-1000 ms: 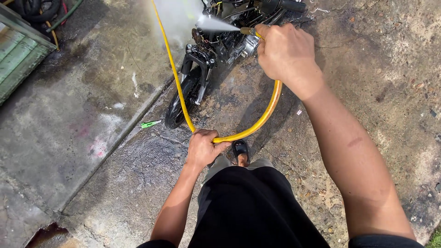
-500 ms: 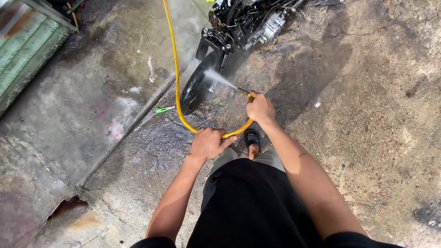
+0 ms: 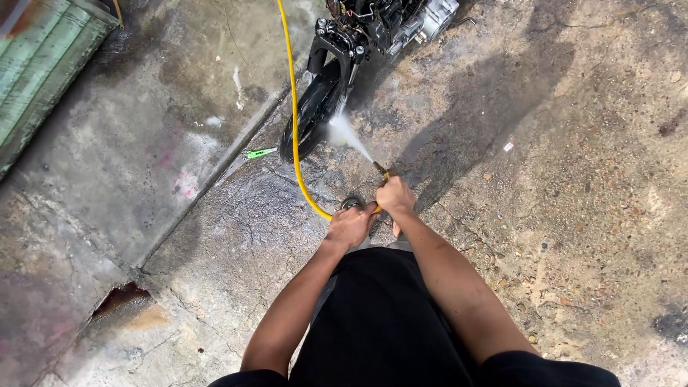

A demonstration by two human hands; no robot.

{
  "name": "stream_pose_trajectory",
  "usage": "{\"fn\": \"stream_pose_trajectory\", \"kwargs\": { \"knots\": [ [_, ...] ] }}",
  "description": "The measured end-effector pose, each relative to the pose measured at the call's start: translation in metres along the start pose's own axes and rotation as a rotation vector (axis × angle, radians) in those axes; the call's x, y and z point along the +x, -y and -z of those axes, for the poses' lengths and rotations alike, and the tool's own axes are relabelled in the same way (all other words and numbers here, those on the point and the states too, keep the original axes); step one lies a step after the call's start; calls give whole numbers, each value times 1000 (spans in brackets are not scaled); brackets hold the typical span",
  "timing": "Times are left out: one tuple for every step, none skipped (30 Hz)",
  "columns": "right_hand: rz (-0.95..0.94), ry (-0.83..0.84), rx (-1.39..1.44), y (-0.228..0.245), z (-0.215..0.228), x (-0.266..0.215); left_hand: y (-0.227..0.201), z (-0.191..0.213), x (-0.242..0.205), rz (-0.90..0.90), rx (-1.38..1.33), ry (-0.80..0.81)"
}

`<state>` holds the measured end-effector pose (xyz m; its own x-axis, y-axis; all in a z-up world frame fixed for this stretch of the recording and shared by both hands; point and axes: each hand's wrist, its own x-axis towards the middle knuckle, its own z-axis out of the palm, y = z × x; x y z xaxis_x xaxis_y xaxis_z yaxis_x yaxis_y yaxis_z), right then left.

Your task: Rinsing a disassembled motorcycle with a high-pressure water hose to remove soap and dirt.

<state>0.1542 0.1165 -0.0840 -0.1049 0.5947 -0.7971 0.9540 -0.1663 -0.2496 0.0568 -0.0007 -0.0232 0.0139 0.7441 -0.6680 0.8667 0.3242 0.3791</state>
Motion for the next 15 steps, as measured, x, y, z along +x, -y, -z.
{"fn": "stream_pose_trajectory", "kwargs": {
  "knots": [
    [-5,17,-26,0,0,0,1,-11,2,28,18,-22],
    [-10,20,-22,3,3,-6,-1,-11,-3,27,21,-16],
    [18,17,-6,6,6,-12,-4,-11,-8,47,-31,-60],
    [49,12,10,10,11,-17,-7,-10,-12,68,-83,-108],
    [48,14,14,12,10,-18,-8,-18,-12,68,-79,-105],
    [77,48,-15,15,7,-20,-7,-25,-13,91,-92,-112],
    [105,83,-44,19,6,-22,-7,-33,-14,114,-105,-118],
    [103,88,-38,16,3,-18,-15,-20,-22,116,-100,-113],
    [164,125,-62,14,0,-13,-22,-7,-31,149,-130,-113],
    [226,162,-85,12,-4,-10,-29,5,-40,183,-158,-114],
    [226,167,-77,22,7,-26,-29,5,-40,185,-151,-108],
    [249,124,-25,32,20,-40,-30,5,-39,226,-161,-113],
    [272,81,27,42,33,-54,-32,6,-37,266,-171,-117],
    [271,83,33,37,26,-43,-33,5,-40,266,-165,-114],
    [309,86,-19,32,19,-32,-34,4,-42,267,-154,-120]
  ]
}}
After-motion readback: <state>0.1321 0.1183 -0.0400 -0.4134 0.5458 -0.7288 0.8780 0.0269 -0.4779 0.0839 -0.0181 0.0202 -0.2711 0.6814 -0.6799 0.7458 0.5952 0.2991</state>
